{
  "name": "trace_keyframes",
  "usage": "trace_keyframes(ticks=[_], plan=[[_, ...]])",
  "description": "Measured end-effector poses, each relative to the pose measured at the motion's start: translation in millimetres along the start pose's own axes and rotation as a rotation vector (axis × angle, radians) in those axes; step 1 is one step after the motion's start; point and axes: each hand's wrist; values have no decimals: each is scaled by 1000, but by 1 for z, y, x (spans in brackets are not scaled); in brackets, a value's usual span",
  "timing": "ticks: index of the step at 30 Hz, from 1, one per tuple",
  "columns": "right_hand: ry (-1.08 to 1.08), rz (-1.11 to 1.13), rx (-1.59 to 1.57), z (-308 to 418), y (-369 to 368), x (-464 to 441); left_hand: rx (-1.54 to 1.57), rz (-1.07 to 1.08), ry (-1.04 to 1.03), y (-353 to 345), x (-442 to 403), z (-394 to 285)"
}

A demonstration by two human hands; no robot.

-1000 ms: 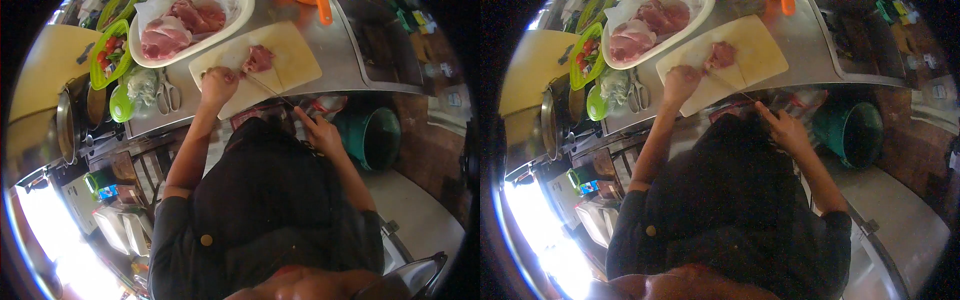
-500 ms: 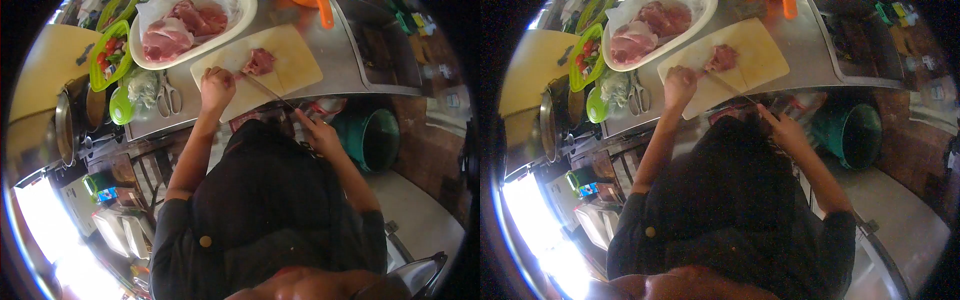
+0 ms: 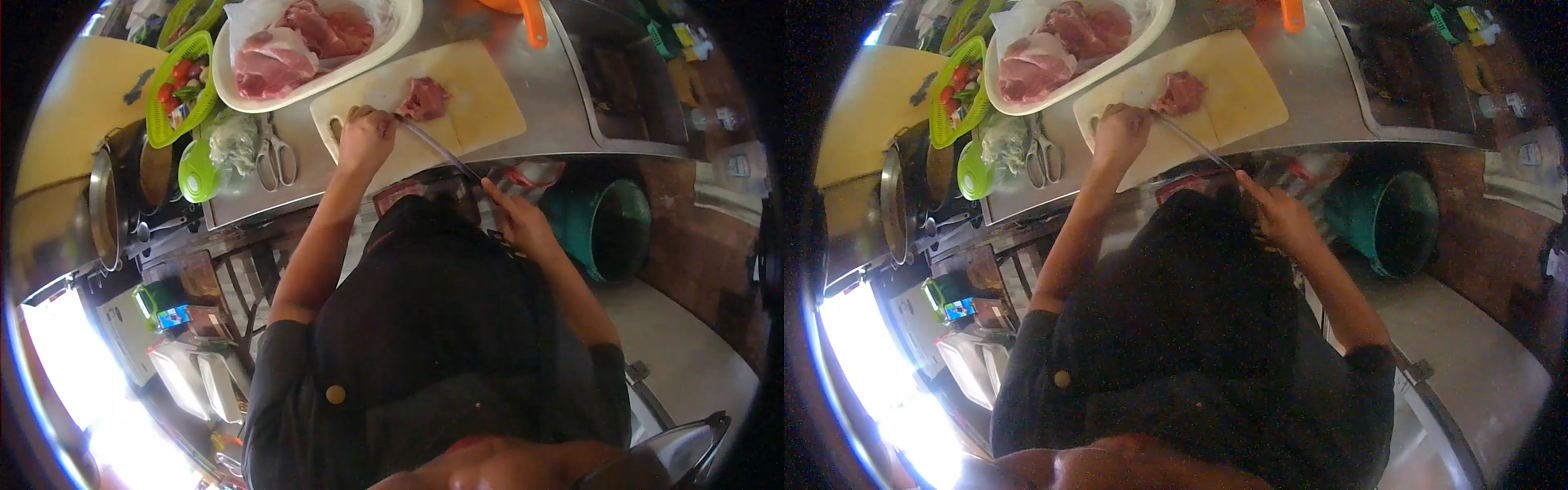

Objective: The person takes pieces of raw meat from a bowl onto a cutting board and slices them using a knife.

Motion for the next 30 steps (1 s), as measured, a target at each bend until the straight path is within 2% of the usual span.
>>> trace_keyframes(ticks=[4,7,10,14,17,21,27,29,30], plan=[[67,-179,-369,-8,-2,-8,-58,76,-2,4,-4,3],[76,-160,-401,-14,-9,-25,-23,117,63,8,-6,5],[176,-211,-398,-17,-21,-46,60,118,109,9,-5,5],[-134,-87,-687,-8,-13,-37,80,73,103,8,-4,8],[-142,-100,-843,-12,-9,-12,93,86,114,9,-4,8],[-47,-125,-812,-20,-20,-16,61,100,126,11,-4,6],[-330,34,-897,8,-14,-57,77,75,50,10,-2,12],[-248,-25,-899,2,-20,-51,60,49,51,8,-2,16],[-137,-89,-882,-10,-30,-39,52,36,52,8,-2,18]])
Point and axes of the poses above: each hand's wrist, its own x-axis away from the middle knuckle, its own y-axis out of the back of the hand, z = x × y, and after that the axes turned 15 degrees about y, right-handed
